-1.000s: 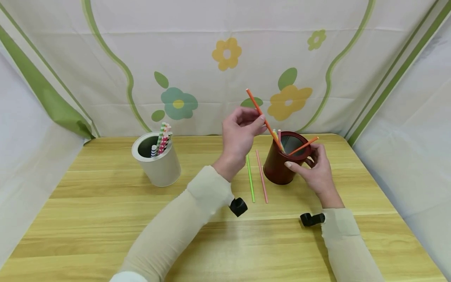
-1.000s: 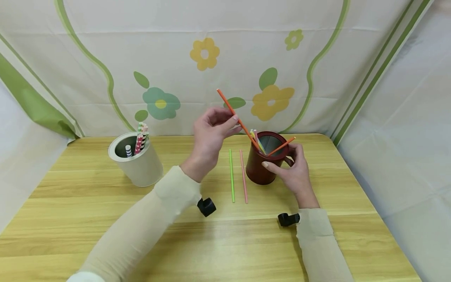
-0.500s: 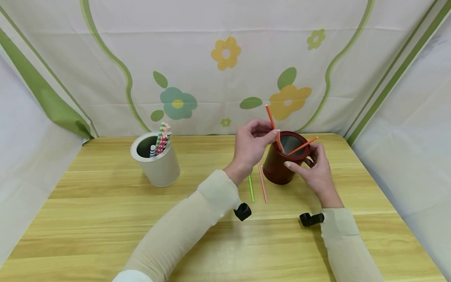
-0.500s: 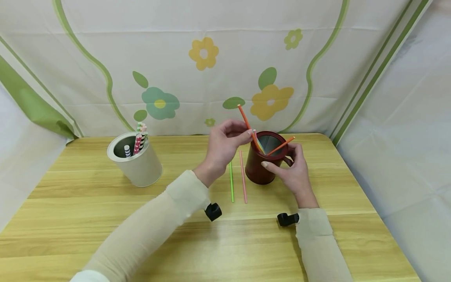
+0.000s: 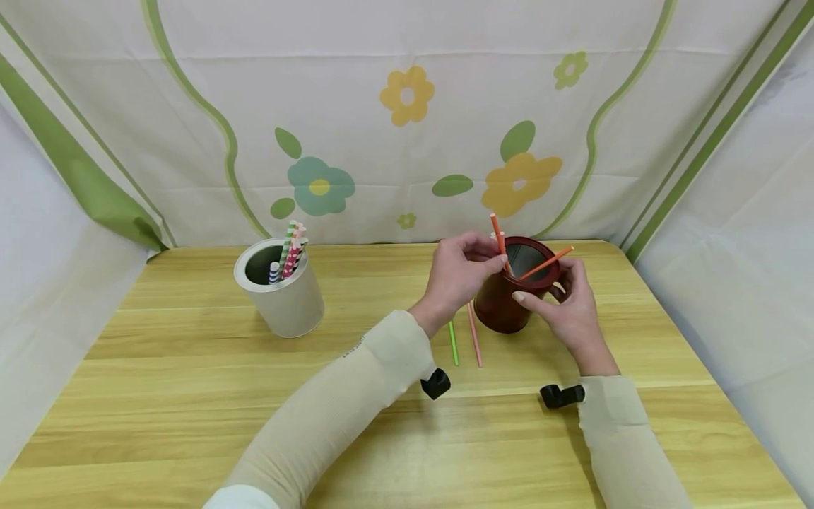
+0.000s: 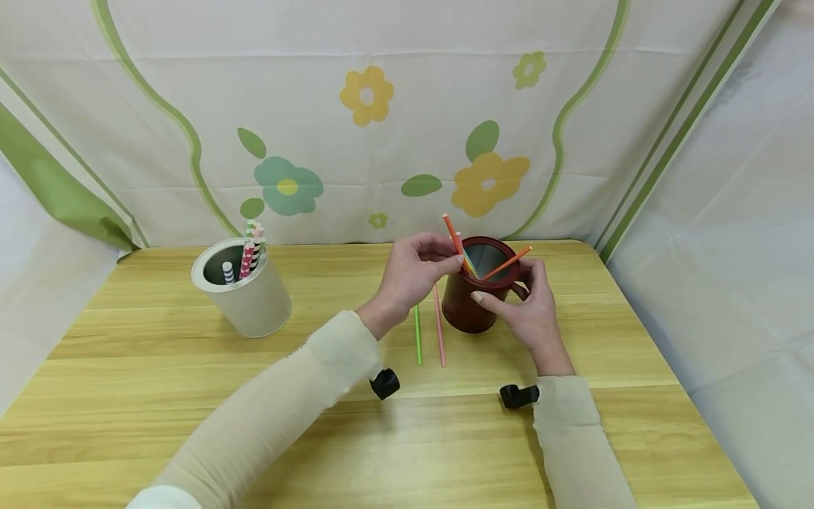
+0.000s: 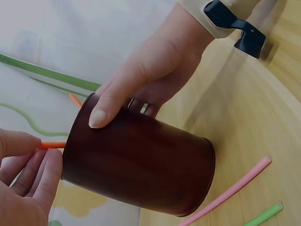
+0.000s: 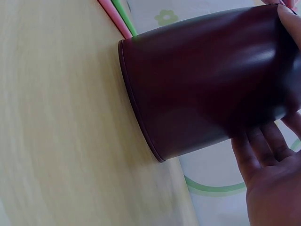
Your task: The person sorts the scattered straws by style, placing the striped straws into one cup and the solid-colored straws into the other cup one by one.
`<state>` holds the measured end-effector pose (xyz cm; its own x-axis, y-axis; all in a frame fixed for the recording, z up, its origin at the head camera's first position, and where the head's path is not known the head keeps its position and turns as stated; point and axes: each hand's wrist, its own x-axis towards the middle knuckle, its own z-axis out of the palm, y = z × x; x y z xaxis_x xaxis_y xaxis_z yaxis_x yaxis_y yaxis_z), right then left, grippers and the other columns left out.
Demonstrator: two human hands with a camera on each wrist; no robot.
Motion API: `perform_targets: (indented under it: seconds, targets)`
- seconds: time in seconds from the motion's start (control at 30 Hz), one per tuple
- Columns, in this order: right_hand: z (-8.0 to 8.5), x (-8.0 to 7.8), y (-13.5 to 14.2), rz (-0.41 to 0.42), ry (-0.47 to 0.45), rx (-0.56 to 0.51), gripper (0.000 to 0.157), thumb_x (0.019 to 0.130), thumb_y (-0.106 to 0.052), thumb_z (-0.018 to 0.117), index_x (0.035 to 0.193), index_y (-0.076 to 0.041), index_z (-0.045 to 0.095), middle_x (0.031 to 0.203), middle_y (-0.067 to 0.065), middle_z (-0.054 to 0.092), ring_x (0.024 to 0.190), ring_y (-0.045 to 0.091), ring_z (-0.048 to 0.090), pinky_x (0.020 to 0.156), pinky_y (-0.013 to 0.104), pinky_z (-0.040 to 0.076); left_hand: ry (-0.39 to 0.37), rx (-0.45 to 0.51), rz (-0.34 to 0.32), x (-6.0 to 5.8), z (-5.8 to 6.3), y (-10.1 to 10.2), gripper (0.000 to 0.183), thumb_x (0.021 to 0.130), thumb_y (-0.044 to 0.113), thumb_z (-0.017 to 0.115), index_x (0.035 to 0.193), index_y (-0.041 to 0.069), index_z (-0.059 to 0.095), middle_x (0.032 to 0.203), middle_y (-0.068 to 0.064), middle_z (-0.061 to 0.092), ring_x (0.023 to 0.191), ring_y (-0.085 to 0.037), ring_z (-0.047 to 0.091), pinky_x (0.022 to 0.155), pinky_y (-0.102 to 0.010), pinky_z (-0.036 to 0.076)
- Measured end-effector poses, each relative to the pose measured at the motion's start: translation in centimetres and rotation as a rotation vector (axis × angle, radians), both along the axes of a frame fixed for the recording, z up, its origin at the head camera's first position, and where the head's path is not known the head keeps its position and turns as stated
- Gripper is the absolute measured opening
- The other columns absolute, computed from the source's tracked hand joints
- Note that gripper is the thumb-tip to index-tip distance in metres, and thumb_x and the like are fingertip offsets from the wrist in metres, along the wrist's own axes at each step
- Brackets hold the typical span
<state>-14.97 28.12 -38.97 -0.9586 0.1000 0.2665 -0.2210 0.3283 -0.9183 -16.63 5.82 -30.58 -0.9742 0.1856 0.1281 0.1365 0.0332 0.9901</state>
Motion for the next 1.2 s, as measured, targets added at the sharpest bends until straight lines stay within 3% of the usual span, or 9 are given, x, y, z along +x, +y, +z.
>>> perform_targets:
  seconds: [0.97,1.2]
  targets:
    - [0.0,0.0,-0.1,-0.006,0.007,0.001,0.068,0.087,-0.008,0.089,0.14,-0.011,0.047,0.132,-0.008,0.059,0.124,0.008,0.057,0.101,0.008,0.05,-0.004,0.006,0.027,0.3,-0.2,0.0,0.009,0.094,0.01,0.084,0.101,0.006,0.082,0.099,-0.008,0.079,0.084,-0.007,0.07,0.078,-0.018,0.06]
    - [0.0,0.1,0.0,-0.005,0.009,0.004,0.067,0.088,-0.008,0.089,0.14,-0.012,0.048,0.132,-0.009,0.059,0.124,0.008,0.057,0.101,0.008,0.05,-0.068,0.008,0.066,0.0,-0.9,-1.1,0.012,0.094,0.019,0.085,0.098,0.009,0.081,0.093,-0.002,0.075,0.082,-0.01,0.07,0.078,-0.024,0.062]
